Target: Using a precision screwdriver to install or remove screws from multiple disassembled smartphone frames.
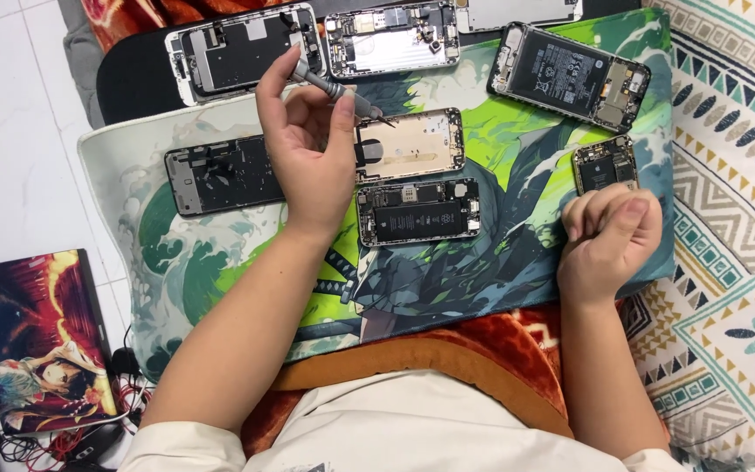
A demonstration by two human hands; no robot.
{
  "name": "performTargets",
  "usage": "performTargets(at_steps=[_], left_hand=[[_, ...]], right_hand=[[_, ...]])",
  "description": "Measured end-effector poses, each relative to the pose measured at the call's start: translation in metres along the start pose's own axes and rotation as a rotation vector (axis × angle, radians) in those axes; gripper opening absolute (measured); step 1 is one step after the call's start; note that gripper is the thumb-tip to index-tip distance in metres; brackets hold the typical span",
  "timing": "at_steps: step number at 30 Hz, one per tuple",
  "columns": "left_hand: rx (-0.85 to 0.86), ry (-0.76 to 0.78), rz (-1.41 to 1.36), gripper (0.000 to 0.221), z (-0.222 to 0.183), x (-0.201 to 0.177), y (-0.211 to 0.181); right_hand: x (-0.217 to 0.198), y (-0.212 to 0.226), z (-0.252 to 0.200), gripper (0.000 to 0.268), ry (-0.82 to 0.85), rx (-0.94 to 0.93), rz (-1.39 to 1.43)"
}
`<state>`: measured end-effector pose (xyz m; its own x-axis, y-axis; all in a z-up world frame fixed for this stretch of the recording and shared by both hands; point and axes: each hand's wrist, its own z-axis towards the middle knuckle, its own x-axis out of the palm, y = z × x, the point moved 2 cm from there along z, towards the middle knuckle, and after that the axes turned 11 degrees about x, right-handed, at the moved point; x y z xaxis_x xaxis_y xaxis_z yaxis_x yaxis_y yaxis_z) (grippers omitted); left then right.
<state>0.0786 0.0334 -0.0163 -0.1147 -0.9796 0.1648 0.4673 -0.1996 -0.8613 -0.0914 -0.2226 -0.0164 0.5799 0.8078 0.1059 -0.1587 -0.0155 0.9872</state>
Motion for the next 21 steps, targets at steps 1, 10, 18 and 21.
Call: performTargets(at_steps=[1, 10, 18, 21], left_hand=[[0.0, -0.002, 0.0, 0.062, 0.0, 0.0, -0.001], [0.019, -0.027, -0.03, 0.059, 0.001, 0.001, -0.002], [0.004, -0.021, 0.011, 0.057, 0.004, 0.002, -0.009], [0.015, -0.016, 0.03, 0.057, 0.005, 0.002, -0.007]], right_hand=[[-0.002, -0.004, -0.001, 0.033, 0.002, 0.0, -0.001], [0.077, 0.048, 0.022, 0.031, 0.438, -0.212, -0.815], [0.148, 0.055, 0.048, 0.039, 0.528, -0.578, -1.404], [0.148, 0.044, 0.052, 0.037, 0.55, -0.527, -1.582]])
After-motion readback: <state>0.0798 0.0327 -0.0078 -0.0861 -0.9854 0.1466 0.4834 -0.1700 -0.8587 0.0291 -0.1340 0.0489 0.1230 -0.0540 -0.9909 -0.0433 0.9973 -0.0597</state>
